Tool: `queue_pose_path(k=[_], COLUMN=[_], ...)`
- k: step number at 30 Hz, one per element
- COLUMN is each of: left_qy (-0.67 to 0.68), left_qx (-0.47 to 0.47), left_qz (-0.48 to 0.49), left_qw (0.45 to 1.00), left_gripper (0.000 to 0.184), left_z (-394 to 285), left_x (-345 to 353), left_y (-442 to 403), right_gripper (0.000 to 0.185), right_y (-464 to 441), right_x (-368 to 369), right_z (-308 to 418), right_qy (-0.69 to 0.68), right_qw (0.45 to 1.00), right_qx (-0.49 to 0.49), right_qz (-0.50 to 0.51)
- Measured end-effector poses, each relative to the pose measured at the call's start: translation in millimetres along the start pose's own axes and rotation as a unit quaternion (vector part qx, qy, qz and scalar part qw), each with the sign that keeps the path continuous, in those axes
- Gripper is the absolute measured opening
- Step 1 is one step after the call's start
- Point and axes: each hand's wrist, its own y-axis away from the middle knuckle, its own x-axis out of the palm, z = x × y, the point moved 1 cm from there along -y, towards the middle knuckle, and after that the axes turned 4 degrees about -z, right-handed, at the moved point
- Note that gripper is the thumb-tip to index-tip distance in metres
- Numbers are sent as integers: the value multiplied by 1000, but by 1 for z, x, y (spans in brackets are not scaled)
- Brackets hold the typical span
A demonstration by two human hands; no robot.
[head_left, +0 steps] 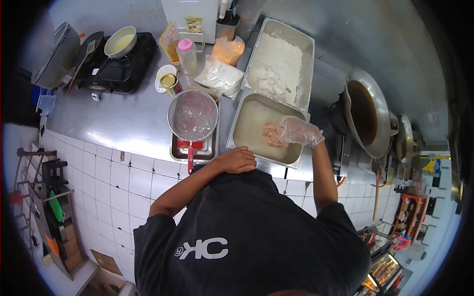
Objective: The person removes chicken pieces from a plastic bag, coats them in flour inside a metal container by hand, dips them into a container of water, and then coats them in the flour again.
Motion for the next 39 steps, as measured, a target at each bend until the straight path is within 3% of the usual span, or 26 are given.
queue_pose_path(k=[11,16,23,31,34,36,37,39], left_qy=[-88,-165,-178,-141,-149,-160,-155,-148], left_qx=[7,42,30,8,17,19,21,22], left_qz=[-27,82,92,108,108,116,116,118], left_qw=[996,982,979,984,983,980,981,982], left_gripper=[18,16,15,15,17,18,18,17], left_z=[8,23,30,40,44,46,45,44], left_x=[3,16,18,19,21,20,18,16], left_y=[-17,-21,-25,-24,-23,-23,-24,-25], right_gripper=[28,27,27,26,23,24,24,28], right_y=[2,5,4,-7,-37,-70,-87,-115], right_x=[-3,-7,-22,-134,-165,-189,-201,-214], right_z=[-1,1,0,-21,-76,-101,-110,-122], right_qy=[-56,-94,-165,-330,-396,-315,-316,-394], right_qw=[998,996,986,942,916,943,943,913], right_qx=[8,9,15,44,-18,69,68,2], right_qz=[-3,-5,-3,-26,-66,-79,-79,-102])
